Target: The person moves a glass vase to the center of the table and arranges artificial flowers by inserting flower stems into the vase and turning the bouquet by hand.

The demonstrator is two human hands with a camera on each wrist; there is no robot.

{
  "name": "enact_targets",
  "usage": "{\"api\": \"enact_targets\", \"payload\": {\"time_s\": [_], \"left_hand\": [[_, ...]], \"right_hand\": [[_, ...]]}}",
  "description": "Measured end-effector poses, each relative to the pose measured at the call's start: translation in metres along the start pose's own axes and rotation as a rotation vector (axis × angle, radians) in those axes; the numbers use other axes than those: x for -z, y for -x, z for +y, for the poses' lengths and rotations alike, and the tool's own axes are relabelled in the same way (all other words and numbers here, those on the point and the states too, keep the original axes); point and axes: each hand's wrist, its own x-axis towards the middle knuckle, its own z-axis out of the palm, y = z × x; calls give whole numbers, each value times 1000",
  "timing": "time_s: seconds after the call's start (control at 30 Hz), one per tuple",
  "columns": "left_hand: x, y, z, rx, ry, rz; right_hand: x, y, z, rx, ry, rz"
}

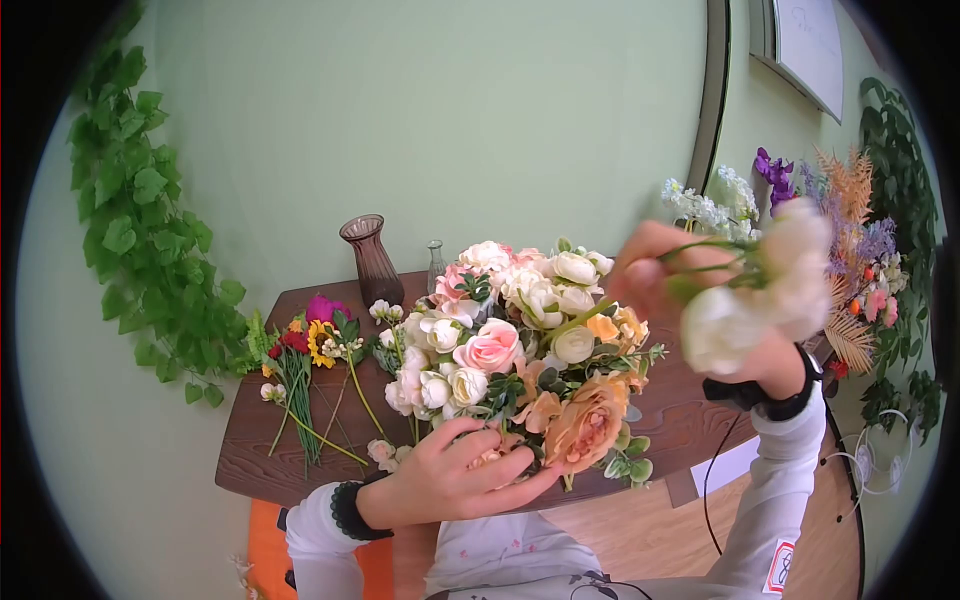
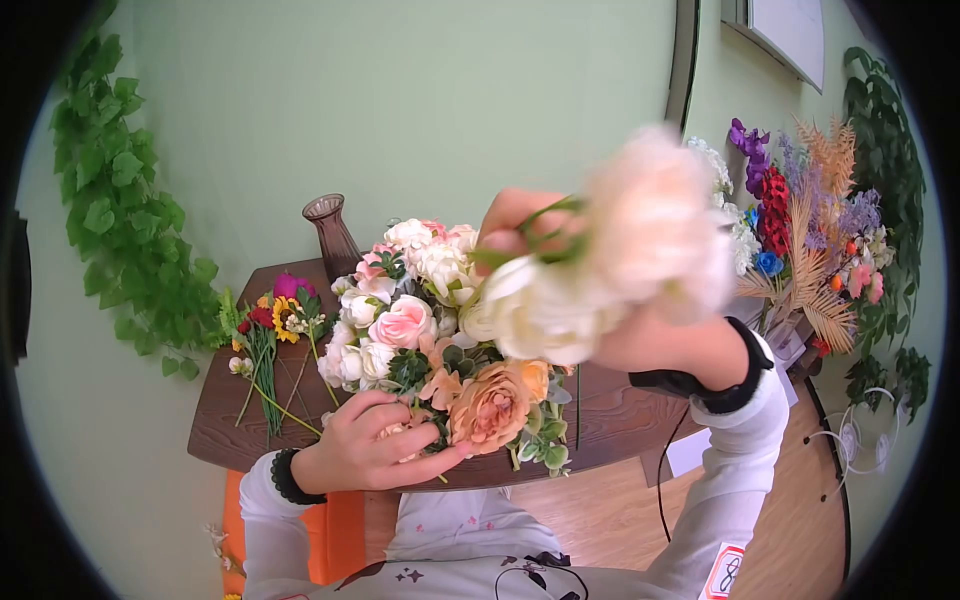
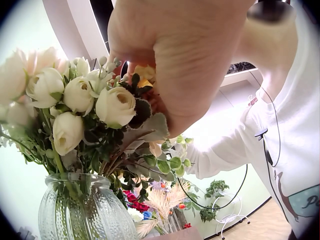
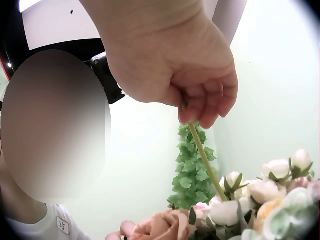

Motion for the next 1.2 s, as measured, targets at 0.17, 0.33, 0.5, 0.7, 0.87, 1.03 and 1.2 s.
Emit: {"api": "enact_targets", "payload": {"time_s": [0.17, 0.33, 0.5, 0.7, 0.87, 1.03, 1.2], "left_hand": [[1, -1, 0, -12, 9, 8], [0, -1, 0, 9, -14, 1], [-1, 1, -2, -3, 6, 17], [-1, 0, -2, -1, -2, 10], [-1, 1, -2, 1, -3, 6], [-1, -2, -2, 4, -9, 7], [0, -1, -2, -1, -30, -1]], "right_hand": [[-26, 4, 52, 282, -46, -280], [-39, -6, 42, 217, 107, -267], [-42, -5, 45, 240, 78, -106], [-44, 0, 55, 288, 220, -133], [-34, 3, 34, 164, 99, -41], [-33, 3, 17, 427, 130, -15], [-45, 5, 33, 404, 168, -65]]}}
